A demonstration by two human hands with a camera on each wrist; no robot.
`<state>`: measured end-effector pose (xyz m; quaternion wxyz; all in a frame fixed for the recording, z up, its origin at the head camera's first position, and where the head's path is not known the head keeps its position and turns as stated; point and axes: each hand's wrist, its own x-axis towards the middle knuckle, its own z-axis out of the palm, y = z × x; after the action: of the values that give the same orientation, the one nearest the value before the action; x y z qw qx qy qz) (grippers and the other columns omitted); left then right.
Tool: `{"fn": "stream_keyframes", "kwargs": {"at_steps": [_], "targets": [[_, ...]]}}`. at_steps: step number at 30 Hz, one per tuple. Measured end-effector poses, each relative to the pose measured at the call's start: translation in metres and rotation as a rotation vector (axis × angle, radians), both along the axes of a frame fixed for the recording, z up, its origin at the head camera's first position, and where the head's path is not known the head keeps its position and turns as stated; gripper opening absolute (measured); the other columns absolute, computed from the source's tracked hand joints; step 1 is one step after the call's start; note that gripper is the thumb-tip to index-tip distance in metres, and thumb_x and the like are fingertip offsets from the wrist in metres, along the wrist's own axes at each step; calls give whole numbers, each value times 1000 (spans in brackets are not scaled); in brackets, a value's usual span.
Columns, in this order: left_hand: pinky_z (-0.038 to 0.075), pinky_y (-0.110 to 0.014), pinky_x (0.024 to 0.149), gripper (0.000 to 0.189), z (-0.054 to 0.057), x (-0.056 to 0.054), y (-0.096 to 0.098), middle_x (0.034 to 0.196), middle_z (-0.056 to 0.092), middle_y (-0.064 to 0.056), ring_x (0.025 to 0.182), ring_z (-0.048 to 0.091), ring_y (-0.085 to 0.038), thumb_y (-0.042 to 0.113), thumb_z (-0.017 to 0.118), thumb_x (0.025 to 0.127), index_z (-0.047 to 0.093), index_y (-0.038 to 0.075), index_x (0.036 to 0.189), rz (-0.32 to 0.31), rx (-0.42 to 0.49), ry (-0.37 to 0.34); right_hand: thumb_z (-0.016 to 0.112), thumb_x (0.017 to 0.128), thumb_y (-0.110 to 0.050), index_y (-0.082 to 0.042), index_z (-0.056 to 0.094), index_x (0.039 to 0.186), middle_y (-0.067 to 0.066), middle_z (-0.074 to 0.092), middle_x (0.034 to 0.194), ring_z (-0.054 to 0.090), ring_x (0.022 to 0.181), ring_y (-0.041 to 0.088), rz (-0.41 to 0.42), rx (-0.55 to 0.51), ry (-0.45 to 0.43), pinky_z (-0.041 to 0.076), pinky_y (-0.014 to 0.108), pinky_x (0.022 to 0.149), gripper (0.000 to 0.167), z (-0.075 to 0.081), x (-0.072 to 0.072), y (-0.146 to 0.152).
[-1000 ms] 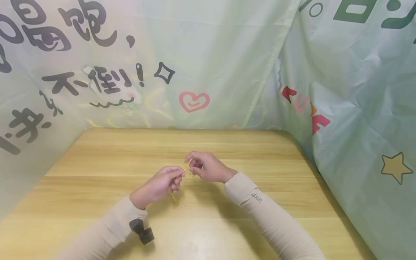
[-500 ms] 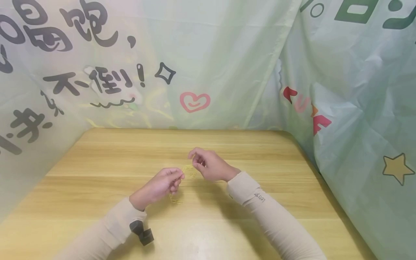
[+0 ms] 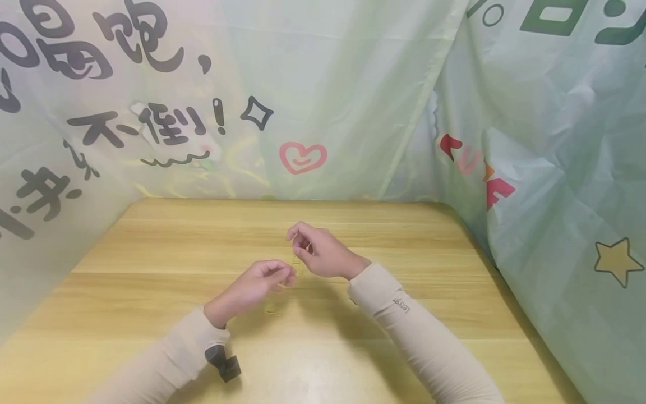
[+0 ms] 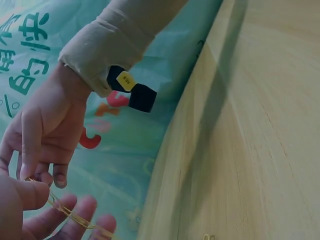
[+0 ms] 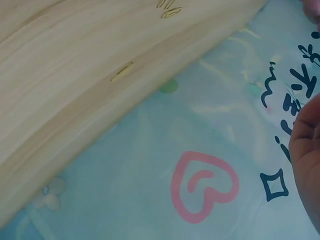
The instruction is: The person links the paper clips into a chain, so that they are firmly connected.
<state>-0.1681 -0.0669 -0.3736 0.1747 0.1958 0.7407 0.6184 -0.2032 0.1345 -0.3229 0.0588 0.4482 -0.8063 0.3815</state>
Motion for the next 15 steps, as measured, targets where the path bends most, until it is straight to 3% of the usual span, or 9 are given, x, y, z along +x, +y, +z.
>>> {"fn": "stream_keyframes", "kwargs": {"at_steps": [4,9,15], "targets": [[43,-48,100,32,-1,0,0,126,61,-18,119,56,-31,22,51,102,60,0,125,32,-35,97,56,92,8,-5,51,107,4,60,82,59,71,15,8,19,-18,52,34,64,20,1,0,-2],[46,-48,97,30,0,-1,1,123,63,-15,115,59,-29,21,53,101,63,2,122,61,-36,177,57,93,7,-5,51,107,4,61,82,60,70,15,12,29,-30,52,32,65,20,2,1,-3],[49,-43,93,24,3,0,3,112,68,-12,106,63,-25,19,53,101,69,2,108,75,-47,200,57,93,7,-5,52,107,9,62,82,59,71,13,26,26,-29,52,29,66,19,2,1,-6]]}}
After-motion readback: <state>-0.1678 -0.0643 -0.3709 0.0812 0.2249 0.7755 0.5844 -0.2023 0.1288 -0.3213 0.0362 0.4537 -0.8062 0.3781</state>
